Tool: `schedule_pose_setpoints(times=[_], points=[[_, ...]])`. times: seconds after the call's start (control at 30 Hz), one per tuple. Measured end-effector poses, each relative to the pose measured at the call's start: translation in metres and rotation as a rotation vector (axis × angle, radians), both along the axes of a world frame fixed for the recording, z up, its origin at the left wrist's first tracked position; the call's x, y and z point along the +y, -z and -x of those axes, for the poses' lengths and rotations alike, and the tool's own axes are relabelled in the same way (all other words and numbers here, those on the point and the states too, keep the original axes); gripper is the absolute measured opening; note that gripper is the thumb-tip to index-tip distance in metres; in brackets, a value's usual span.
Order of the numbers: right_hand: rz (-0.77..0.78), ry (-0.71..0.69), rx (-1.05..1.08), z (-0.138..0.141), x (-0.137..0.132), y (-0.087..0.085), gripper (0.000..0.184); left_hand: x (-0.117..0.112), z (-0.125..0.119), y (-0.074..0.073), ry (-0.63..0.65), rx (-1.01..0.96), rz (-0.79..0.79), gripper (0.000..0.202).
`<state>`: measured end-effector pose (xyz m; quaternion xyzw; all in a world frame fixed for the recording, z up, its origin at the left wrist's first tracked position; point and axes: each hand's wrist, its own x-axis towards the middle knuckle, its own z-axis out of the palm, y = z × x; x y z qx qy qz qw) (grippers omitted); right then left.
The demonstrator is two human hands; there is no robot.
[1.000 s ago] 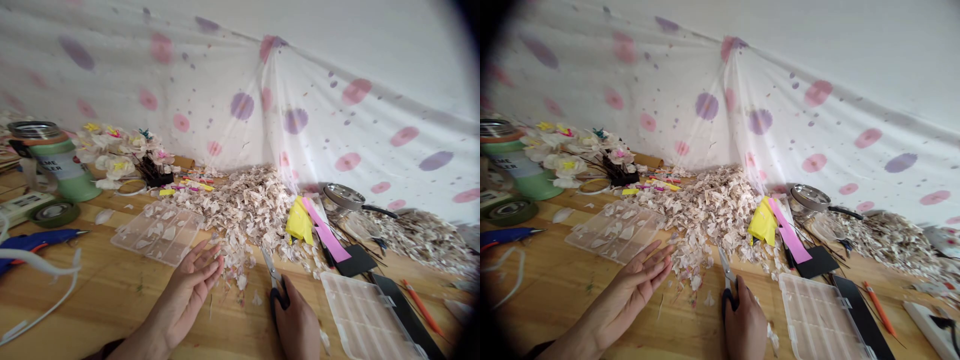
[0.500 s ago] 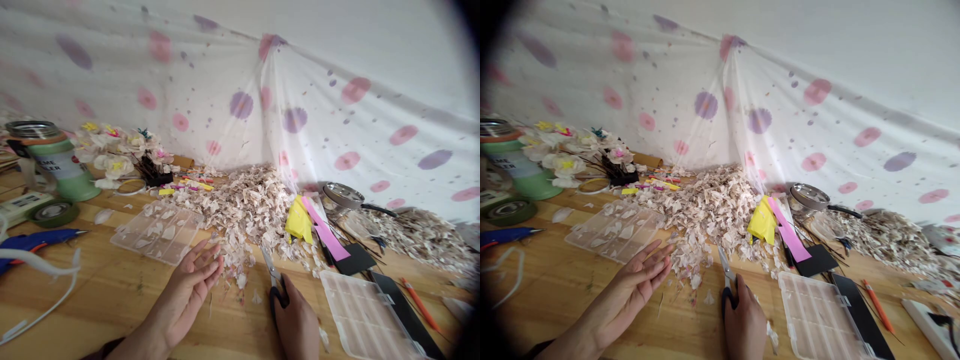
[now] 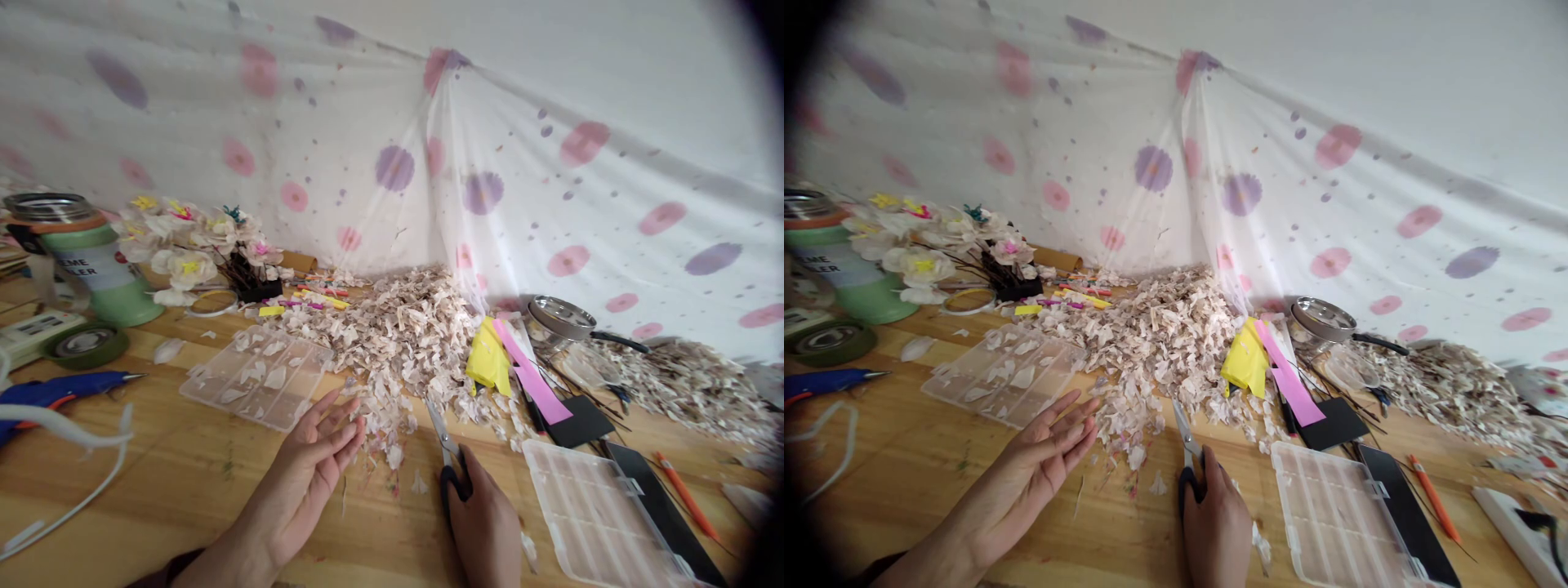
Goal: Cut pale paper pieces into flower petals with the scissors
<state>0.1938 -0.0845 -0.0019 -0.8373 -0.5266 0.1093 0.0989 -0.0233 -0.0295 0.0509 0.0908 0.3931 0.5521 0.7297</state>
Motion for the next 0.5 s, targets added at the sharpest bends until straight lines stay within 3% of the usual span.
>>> schedule_pose_setpoints(times=[0.2,0.5], points=[[-0.005,0.013,-0.001,0.0,0.0,0.0,0.044,0.001,0.001,-0.008,-0.004,-0.147,0.074,0.021],[-0.008,0.014,0.01,0.0,0.0,-0.001,0.045,0.002,0.005,-0.011,0.025,-0.241,0.129,0.022]])
